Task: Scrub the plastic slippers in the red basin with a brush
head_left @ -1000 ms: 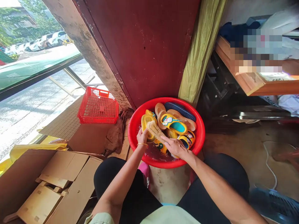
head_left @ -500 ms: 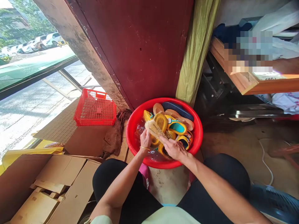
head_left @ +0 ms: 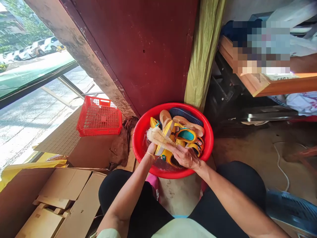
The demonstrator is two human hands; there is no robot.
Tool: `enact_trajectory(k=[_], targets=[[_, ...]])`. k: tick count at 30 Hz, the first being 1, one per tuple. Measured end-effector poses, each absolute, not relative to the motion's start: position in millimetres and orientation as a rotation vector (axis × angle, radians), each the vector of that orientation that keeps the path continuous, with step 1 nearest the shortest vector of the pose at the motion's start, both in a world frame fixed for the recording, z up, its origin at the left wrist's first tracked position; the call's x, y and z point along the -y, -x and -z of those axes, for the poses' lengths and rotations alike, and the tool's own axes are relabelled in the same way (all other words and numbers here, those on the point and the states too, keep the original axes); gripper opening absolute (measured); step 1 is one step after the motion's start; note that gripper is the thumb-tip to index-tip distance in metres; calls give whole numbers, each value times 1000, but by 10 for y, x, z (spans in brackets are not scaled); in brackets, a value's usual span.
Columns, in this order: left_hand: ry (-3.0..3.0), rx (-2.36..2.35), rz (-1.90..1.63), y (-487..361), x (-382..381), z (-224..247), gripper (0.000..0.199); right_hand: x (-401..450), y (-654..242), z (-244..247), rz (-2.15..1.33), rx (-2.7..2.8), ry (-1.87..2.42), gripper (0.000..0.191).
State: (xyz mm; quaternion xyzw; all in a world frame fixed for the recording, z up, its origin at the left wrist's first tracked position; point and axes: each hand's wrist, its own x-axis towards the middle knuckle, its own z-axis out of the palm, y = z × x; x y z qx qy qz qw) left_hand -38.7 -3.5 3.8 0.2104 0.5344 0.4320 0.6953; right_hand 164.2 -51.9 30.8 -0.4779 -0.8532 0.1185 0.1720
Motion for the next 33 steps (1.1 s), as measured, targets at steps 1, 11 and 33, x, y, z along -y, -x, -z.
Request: enact_trajectory(k=[1, 11, 33], targets=[[-491, -1190, -959, 403, 23, -36, 40, 481, -1677, -294, -328, 2410, 1412, 53], [-1661, -1418, -1243, 560, 85, -180, 78, 242, -1947, -170, -262, 2135, 1499, 54], [-2102, -1520, -1177, 446, 260, -99, 80, 350, -2184, -598, -287, 2225, 2011, 57]])
